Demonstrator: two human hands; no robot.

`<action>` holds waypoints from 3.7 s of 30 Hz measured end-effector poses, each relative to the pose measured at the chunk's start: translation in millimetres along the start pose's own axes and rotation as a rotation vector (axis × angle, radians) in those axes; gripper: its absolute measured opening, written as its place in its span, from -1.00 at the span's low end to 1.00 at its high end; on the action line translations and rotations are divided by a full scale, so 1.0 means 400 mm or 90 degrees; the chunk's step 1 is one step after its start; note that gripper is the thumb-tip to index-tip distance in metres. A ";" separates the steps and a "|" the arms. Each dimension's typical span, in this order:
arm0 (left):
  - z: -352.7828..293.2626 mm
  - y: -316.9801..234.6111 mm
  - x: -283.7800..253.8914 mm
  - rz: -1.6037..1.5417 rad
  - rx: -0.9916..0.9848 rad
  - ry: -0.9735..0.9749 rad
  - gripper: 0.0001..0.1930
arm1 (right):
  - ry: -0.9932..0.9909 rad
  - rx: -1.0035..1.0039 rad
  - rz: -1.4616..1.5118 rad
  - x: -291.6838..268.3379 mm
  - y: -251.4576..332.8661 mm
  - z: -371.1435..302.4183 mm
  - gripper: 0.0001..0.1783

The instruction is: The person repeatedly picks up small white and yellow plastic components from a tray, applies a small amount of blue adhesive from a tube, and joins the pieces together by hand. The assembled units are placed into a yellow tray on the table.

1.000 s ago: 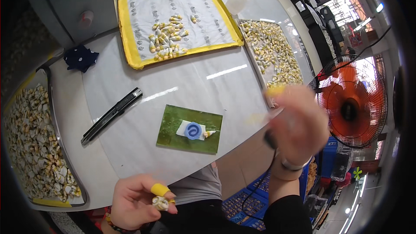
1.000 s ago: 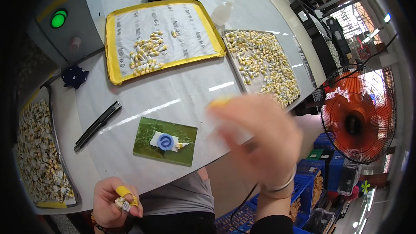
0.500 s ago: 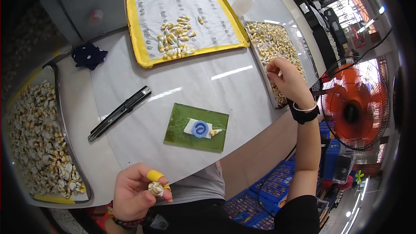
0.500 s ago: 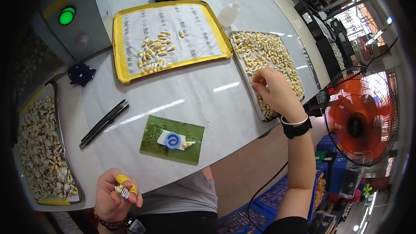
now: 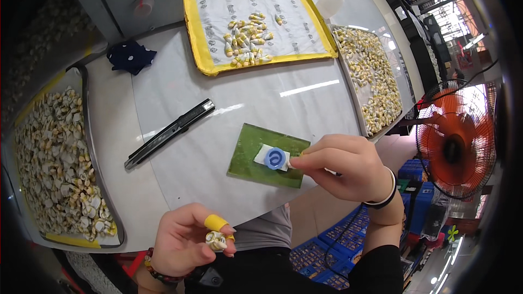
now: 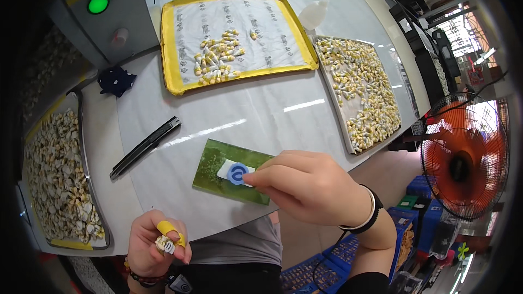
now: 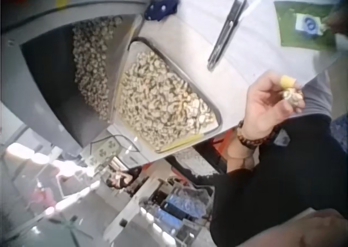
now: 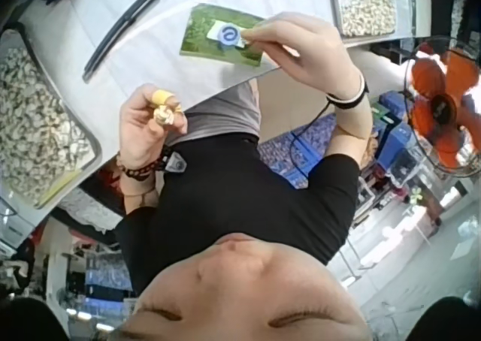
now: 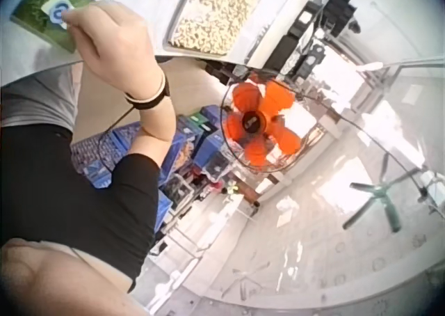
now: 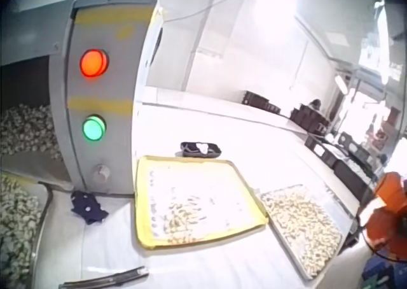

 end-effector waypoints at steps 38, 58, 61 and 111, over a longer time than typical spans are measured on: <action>0.019 -0.015 0.027 0.551 0.362 0.263 -0.63 | -0.171 -0.063 0.209 0.069 0.087 -0.045 -0.76; 0.025 -0.025 0.079 0.729 0.491 0.261 -0.65 | -0.057 -0.196 0.284 0.115 0.130 -0.017 -0.84; 0.024 -0.022 0.071 0.718 0.510 0.263 -0.64 | -0.050 -0.210 0.281 0.112 0.131 -0.015 -0.85; -0.004 0.013 0.042 0.009 0.015 0.145 -0.75 | 0.091 -0.052 0.578 0.141 0.105 -0.013 -0.79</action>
Point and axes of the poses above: each hand's wrist, its own z-axis towards the middle knuckle, its own x-axis out of the palm, y = z × x, the point moved 1 cm from there along z, towards the middle knuckle, and after that the axes turned 13 degrees about x, right-handed, at the moved point
